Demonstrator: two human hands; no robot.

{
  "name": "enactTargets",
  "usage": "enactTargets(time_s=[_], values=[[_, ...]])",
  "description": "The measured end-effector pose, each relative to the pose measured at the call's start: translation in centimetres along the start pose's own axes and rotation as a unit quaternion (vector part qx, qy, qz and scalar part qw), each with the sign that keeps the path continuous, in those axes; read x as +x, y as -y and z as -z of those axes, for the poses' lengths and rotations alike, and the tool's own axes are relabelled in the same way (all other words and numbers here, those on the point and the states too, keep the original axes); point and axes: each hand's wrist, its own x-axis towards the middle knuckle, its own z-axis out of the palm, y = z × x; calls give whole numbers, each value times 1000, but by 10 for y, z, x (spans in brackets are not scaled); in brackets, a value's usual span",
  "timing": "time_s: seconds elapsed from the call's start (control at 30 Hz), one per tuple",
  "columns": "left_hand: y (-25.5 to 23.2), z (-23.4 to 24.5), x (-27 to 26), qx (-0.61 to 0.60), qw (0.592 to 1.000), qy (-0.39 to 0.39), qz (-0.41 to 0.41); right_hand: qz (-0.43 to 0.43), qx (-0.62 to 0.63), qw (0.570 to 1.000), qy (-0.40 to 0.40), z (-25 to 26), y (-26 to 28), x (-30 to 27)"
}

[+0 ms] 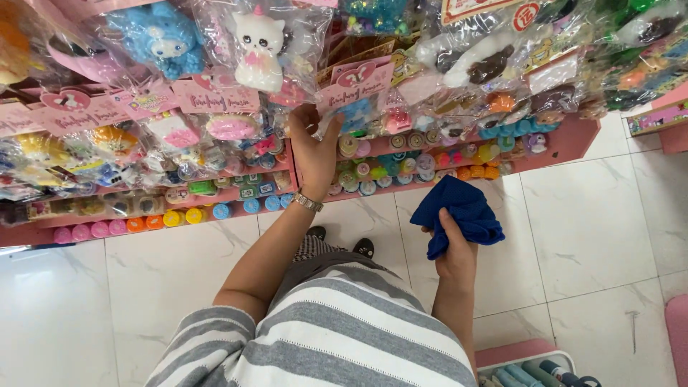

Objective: The recorder is cleaning and dusting various items on retail shelves using a blue cloth.

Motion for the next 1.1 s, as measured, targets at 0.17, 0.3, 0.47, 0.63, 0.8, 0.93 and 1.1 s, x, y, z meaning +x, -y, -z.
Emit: enactTargets(time_s=[0.17, 0.3, 0.47, 0.63, 0.8, 0.93, 1.1], values=[[-8, -6, 2, 20, 996, 58, 70, -17, -23, 999, 19, 3, -1, 0], [25, -9, 5, 72, 989, 118, -47, -40, -12, 998, 38, 15, -11, 1], [6, -10, -5, -72, 989, 126, 16, -34, -21, 996, 85, 16, -10, 2], [-26, 3, -27, -131, 966, 176, 140, -18, -11, 999, 41, 11, -11, 7], [-26, -1, -57, -209, 947, 191, 150, 119, -151, 980, 50, -47, 24, -10], [-24, -15, -85, -217, 930, 167, 245, 405, -470, 764, 179, -74, 12, 2], [-50, -16, -88, -229, 927, 192, 226, 397, -374, 811, 210, -97, 2, 15]])
